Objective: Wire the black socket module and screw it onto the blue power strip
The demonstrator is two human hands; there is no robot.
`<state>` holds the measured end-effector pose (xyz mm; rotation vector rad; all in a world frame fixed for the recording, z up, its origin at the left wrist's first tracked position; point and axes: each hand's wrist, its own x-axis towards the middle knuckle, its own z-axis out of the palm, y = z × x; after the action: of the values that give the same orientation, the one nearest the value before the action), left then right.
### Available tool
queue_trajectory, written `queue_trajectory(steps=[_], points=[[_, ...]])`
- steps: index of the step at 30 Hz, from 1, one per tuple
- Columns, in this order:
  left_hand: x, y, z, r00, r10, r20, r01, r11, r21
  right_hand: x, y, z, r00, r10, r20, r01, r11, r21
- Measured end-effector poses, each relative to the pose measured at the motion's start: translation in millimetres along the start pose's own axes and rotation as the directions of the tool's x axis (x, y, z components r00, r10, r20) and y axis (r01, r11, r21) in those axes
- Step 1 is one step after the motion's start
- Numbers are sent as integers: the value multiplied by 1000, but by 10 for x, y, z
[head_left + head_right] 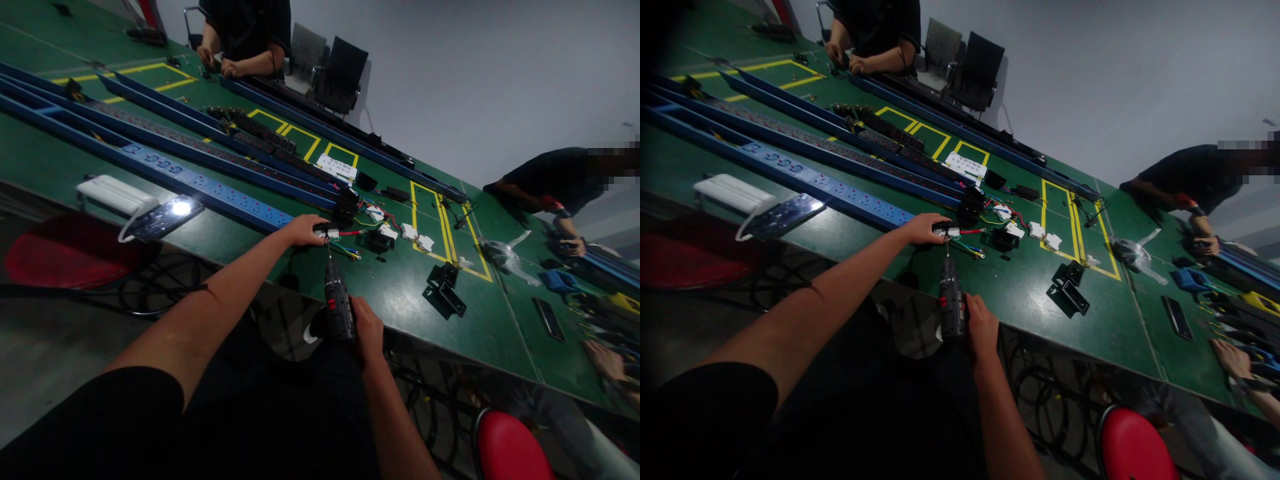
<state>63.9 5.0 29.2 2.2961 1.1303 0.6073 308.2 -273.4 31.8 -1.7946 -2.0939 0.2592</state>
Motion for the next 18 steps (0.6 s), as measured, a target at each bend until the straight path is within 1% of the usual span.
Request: queue_trajectory(steps=[5,8,10,15,18], points=[[-8,15,-7,1000,-10,-9,10,1000,8,44,40,31,1000,6,5,-5,997,-78],[-11,26,-11,1000,-10,-13,10,1000,12,62,37,17,1000,18,15,-17,997,-82],[-11,31,-13,1000,-11,-7,12,1000,15,64,9,-14,999,37,28,-36,998,-42],[-11,27,-4,1000,4,-10,-4,1000,26,61,-110,-125,993,88,79,-98,986,137],[-9,18,2,1000,11,-15,-10,1000,22,67,-157,-155,988,119,99,-133,980,148]])
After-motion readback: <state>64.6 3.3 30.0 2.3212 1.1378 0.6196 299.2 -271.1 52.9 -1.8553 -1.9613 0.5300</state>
